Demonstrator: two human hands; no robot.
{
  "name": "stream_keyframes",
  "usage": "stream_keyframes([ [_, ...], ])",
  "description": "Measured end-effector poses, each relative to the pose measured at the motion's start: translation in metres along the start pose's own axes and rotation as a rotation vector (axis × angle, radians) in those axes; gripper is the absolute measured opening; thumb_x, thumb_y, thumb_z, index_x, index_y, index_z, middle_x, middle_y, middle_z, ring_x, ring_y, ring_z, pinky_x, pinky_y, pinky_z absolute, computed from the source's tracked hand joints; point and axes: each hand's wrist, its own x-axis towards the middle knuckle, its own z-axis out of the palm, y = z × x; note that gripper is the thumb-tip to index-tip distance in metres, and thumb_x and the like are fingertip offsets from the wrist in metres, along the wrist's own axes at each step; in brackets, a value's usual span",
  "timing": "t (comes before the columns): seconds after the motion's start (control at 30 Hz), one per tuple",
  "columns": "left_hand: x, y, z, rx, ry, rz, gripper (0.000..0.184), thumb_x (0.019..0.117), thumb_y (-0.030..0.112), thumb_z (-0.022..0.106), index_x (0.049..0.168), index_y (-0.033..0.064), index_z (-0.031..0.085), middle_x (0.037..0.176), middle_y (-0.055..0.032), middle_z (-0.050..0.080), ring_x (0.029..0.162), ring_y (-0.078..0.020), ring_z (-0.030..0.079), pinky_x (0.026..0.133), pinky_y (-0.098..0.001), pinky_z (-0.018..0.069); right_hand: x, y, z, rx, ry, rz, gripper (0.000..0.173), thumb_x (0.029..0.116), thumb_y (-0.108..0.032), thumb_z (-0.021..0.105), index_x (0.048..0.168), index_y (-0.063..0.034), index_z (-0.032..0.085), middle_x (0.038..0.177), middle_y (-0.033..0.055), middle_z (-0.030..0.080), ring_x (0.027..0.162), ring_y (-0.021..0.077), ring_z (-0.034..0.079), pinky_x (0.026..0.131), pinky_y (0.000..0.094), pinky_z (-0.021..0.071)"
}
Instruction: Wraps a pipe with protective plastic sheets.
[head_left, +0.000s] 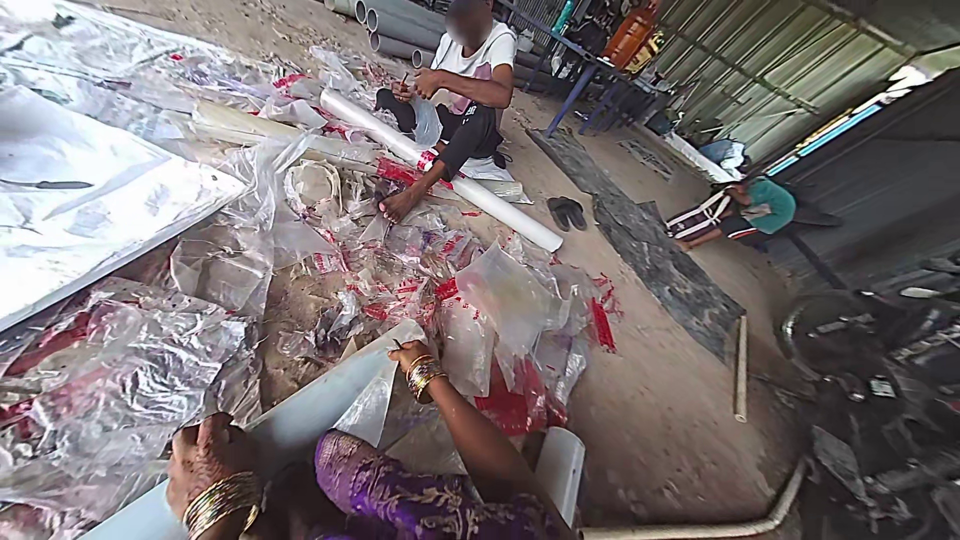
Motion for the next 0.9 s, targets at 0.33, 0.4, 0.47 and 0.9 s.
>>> stream_keyframes([
  [0.33, 0.003, 0.01, -0.004, -0.009, -0.029, -0.009, 0.027, 0.1023, 0.008, 0.051, 0.123, 0.0032, 0.068, 0.139, -0.0304, 0.056, 0.128, -0.0516, 0.055, 0.096, -0.068, 0.0472, -0.011, 0.028, 0.013, 0.318, 0.19, -0.154, 0.019, 0.0959, -0.008, 0.069, 0.098, 0.0097, 0.064, 0.091, 0.0173, 0.06, 0.083, 0.0225, 0.052, 0.081, 0.042, 0.0444],
  [0.4, -0.002, 0.006, -0.008, 0.03, -0.089, -0.054, 0.029, 0.1017, 0.009, 0.052, 0.126, 0.0043, 0.068, 0.142, -0.0285, 0.055, 0.13, -0.0489, 0.055, 0.099, -0.0654, 0.0478, -0.022, 0.049, 0.022, 0.401, 0.199, -0.162, 0.018, 0.0932, -0.001, 0.069, 0.102, 0.0132, 0.063, 0.088, 0.014, 0.06, 0.076, 0.0145, 0.052, 0.074, 0.032, 0.0472],
  [0.47, 0.001, -0.004, -0.015, 0.094, -0.108, -0.095, 0.03, 0.1029, 0.01, 0.051, 0.127, 0.0072, 0.068, 0.143, -0.0251, 0.055, 0.13, -0.0441, 0.057, 0.1, -0.0602, 0.0497, -0.034, 0.056, 0.038, 0.465, 0.169, -0.125, 0.019, 0.0953, 0.001, 0.066, 0.108, 0.0136, 0.06, 0.082, 0.0077, 0.056, 0.067, 0.0061, 0.047, 0.064, 0.0232, 0.0425],
  [0.9, 0.007, 0.008, -0.011, 0.049, -0.056, -0.063, 0.026, 0.1026, 0.008, 0.053, 0.123, 0.0061, 0.07, 0.136, -0.0248, 0.06, 0.124, -0.0448, 0.06, 0.095, -0.0599, 0.0518, -0.042, 0.081, 0.03, 0.613, 0.098, -0.017, 0.025, 0.1058, -0.012, 0.056, 0.086, 0.0028, 0.06, 0.053, -0.0038, 0.044, 0.041, 0.0014, 0.037, 0.041, 0.0175, 0.0323],
])
